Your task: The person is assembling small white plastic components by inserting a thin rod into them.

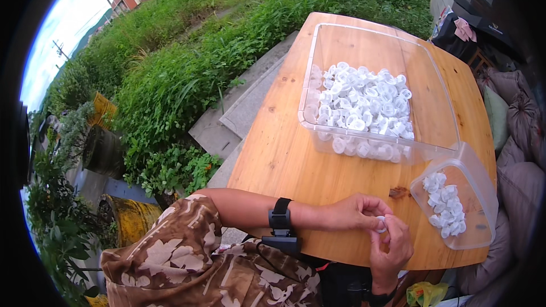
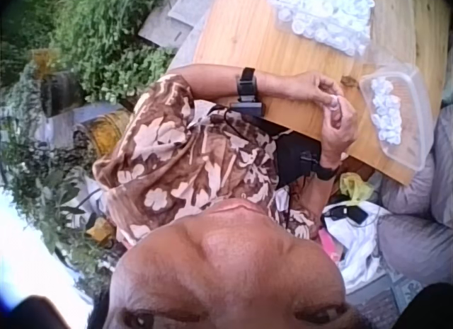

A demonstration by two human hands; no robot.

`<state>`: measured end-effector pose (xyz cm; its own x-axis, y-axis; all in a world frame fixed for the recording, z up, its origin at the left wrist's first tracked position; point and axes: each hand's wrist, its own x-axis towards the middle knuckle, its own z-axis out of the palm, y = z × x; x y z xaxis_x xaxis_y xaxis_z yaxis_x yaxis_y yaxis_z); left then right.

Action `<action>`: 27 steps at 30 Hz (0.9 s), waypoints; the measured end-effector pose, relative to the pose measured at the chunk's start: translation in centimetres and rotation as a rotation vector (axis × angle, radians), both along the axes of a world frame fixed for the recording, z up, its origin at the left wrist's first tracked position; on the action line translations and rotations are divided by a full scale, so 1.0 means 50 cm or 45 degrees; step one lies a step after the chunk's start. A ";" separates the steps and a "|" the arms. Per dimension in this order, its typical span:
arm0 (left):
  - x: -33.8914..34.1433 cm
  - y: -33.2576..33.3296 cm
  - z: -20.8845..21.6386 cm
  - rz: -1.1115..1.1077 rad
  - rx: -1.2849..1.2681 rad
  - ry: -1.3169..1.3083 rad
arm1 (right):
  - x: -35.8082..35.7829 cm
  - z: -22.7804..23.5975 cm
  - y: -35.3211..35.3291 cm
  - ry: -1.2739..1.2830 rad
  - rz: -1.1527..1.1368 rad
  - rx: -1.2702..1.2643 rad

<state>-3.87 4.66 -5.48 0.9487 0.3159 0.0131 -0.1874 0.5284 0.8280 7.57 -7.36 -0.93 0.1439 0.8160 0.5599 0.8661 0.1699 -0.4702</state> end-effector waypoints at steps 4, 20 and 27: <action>-0.004 0.000 0.010 -0.008 0.028 0.053 | 0.001 0.006 -0.001 -0.063 0.008 0.013; -0.008 0.002 0.008 0.083 0.213 -0.079 | -0.020 0.022 -0.003 0.240 -0.136 -0.196; -0.010 0.001 0.016 0.054 0.187 -0.075 | -0.003 0.015 -0.008 0.379 -0.059 -0.141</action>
